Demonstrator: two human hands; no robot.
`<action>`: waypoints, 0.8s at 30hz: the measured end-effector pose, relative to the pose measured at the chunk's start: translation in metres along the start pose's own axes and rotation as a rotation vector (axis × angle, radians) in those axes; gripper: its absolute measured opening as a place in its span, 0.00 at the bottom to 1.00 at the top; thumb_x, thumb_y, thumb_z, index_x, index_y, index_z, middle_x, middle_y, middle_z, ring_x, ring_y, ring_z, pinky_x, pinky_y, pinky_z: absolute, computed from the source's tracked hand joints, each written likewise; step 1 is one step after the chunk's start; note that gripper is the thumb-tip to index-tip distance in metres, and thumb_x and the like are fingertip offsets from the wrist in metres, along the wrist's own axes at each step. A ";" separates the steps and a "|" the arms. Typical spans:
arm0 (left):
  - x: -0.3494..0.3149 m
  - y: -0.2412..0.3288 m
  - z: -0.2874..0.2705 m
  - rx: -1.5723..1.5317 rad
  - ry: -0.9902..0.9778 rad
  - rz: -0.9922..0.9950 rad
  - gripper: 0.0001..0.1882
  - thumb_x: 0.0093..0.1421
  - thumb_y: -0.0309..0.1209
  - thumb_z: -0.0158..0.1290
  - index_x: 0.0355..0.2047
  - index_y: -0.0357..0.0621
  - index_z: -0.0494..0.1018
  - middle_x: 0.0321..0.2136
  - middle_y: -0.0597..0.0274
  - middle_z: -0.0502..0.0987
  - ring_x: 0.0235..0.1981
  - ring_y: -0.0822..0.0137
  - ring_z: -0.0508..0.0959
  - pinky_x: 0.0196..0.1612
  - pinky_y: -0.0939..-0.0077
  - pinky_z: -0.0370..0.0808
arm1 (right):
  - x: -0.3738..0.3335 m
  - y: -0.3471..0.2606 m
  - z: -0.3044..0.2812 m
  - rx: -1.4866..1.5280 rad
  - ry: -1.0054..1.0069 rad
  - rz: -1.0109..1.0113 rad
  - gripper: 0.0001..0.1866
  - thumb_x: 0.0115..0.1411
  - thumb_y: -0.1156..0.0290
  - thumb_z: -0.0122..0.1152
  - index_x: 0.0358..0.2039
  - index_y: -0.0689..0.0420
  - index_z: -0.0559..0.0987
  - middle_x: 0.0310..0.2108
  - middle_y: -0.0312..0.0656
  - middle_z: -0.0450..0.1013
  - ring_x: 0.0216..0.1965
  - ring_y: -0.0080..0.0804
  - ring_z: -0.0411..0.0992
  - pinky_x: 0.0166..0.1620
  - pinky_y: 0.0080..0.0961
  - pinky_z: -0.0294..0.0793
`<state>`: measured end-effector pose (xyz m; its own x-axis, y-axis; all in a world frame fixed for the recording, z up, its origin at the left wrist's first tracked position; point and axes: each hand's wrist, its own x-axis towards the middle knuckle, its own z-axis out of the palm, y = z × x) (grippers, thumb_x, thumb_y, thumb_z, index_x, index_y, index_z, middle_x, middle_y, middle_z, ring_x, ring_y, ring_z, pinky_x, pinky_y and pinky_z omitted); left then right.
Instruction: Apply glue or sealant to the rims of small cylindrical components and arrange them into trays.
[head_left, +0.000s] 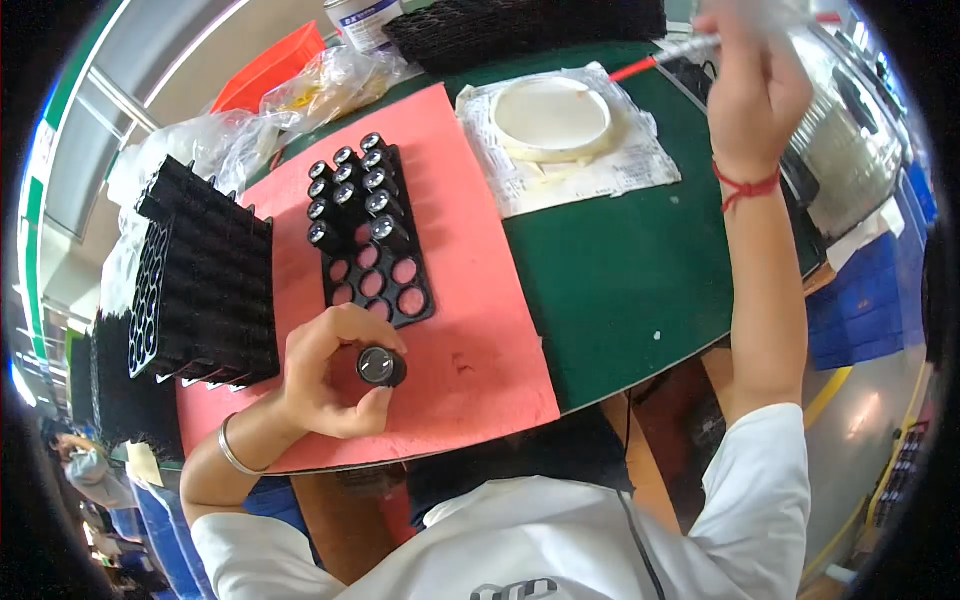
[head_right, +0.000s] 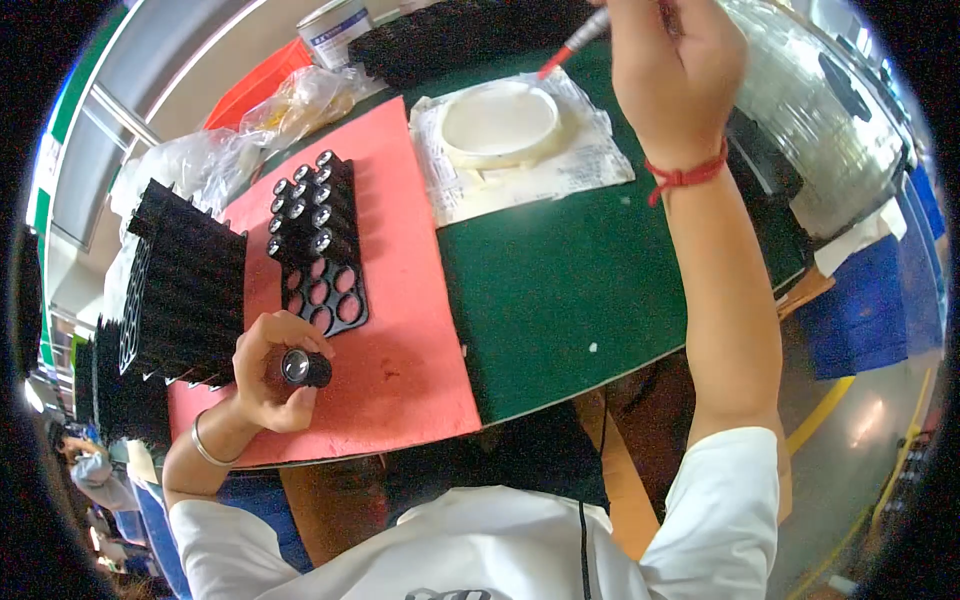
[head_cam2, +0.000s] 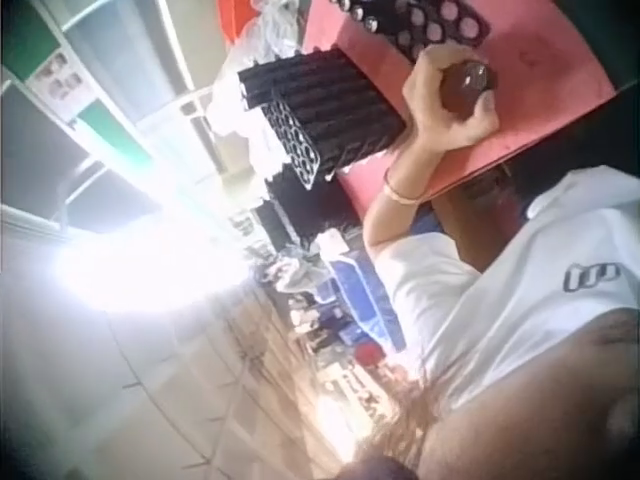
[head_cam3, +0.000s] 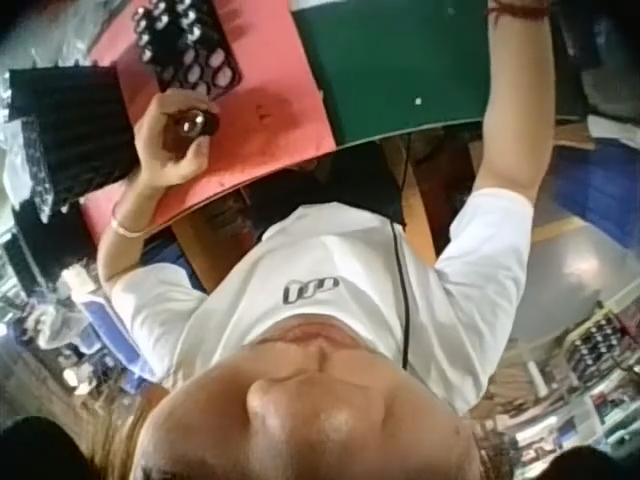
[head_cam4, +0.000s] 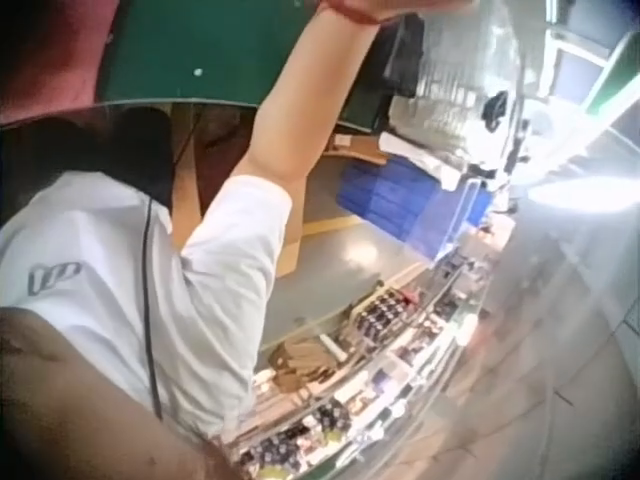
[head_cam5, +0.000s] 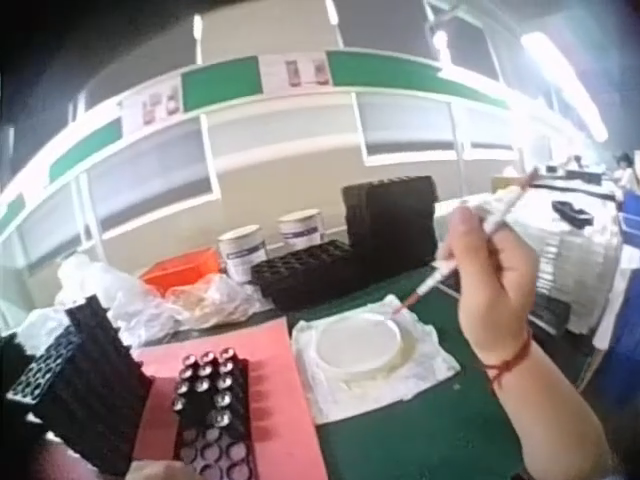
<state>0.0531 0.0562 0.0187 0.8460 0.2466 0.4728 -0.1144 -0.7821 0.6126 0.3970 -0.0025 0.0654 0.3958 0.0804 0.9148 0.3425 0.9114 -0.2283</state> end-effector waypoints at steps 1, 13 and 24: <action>-0.001 -0.003 -0.002 -0.060 0.007 -0.044 0.15 0.37 0.25 0.52 0.28 0.34 0.64 0.25 0.56 0.72 0.24 0.70 0.74 0.27 0.83 0.71 | 0.000 -0.016 -0.012 -0.782 -0.054 -0.041 0.12 0.56 0.68 0.50 0.24 0.64 0.75 0.20 0.34 0.71 0.22 0.15 0.65 0.30 0.11 0.63; -0.005 -0.012 -0.005 -0.190 0.097 -0.229 0.16 0.39 0.26 0.54 0.30 0.40 0.65 0.23 0.65 0.71 0.22 0.78 0.70 0.23 0.87 0.66 | -0.007 -0.015 0.017 -0.779 -0.203 -0.106 0.12 0.55 0.71 0.52 0.18 0.64 0.72 0.14 0.34 0.67 0.16 0.14 0.60 0.20 0.11 0.57; -0.002 -0.009 -0.008 -0.465 0.167 -0.422 0.15 0.45 0.24 0.54 0.34 0.41 0.63 0.26 0.68 0.69 0.22 0.81 0.68 0.25 0.88 0.66 | -0.006 0.004 0.007 -0.446 0.204 0.308 0.14 0.59 0.64 0.46 0.21 0.59 0.70 0.17 0.32 0.62 0.18 0.14 0.54 0.23 0.12 0.53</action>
<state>0.0486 0.0668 0.0173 0.7794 0.5936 0.2004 -0.0350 -0.2781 0.9599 0.3900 0.0032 0.0615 0.6754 0.1951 0.7112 0.4941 0.5961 -0.6328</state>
